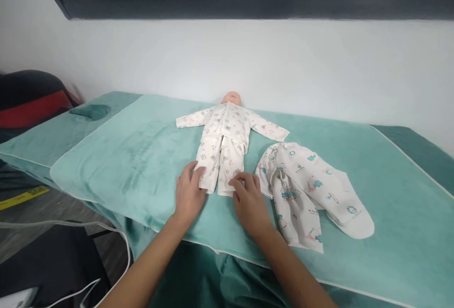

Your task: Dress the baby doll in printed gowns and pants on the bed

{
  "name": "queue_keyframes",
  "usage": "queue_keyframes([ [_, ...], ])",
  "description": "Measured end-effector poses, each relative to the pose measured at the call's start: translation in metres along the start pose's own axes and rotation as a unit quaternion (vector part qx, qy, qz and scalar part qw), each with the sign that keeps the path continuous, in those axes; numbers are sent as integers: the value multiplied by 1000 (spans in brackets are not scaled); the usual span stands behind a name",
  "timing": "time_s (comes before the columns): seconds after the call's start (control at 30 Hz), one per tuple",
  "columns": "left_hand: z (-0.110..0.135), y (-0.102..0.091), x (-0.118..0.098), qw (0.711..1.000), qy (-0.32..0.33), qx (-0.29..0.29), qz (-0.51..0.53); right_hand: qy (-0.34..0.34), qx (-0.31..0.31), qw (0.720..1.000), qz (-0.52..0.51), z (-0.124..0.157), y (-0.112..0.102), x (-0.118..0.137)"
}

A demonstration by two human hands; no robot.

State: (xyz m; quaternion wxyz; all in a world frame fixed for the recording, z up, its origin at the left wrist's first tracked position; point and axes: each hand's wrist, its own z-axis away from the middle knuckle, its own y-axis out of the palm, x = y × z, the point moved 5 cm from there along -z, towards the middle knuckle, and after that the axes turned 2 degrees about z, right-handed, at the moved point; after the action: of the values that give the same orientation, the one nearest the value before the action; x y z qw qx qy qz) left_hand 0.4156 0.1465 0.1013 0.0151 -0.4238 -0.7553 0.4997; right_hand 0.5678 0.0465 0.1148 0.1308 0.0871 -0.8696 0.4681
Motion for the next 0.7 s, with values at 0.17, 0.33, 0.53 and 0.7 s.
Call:
queue_keyframes([
  [0.17, 4, 0, 1, 996, 48, -56, 56, -15, 6, 1000, -3, 1, 2, 3],
  [0.33, 3, -5, 0, 986, 102, -118, 66, 61, -36, 997, 11, 1, 5, -4],
  [0.53, 1, -3, -2, 988, 114, -95, 50, 165, -5, 986, 37, -3, 24, 9],
  [0.7, 3, -2, -1, 990, 94, -79, 74, 227, 4, 974, -20, -13, 36, 23],
])
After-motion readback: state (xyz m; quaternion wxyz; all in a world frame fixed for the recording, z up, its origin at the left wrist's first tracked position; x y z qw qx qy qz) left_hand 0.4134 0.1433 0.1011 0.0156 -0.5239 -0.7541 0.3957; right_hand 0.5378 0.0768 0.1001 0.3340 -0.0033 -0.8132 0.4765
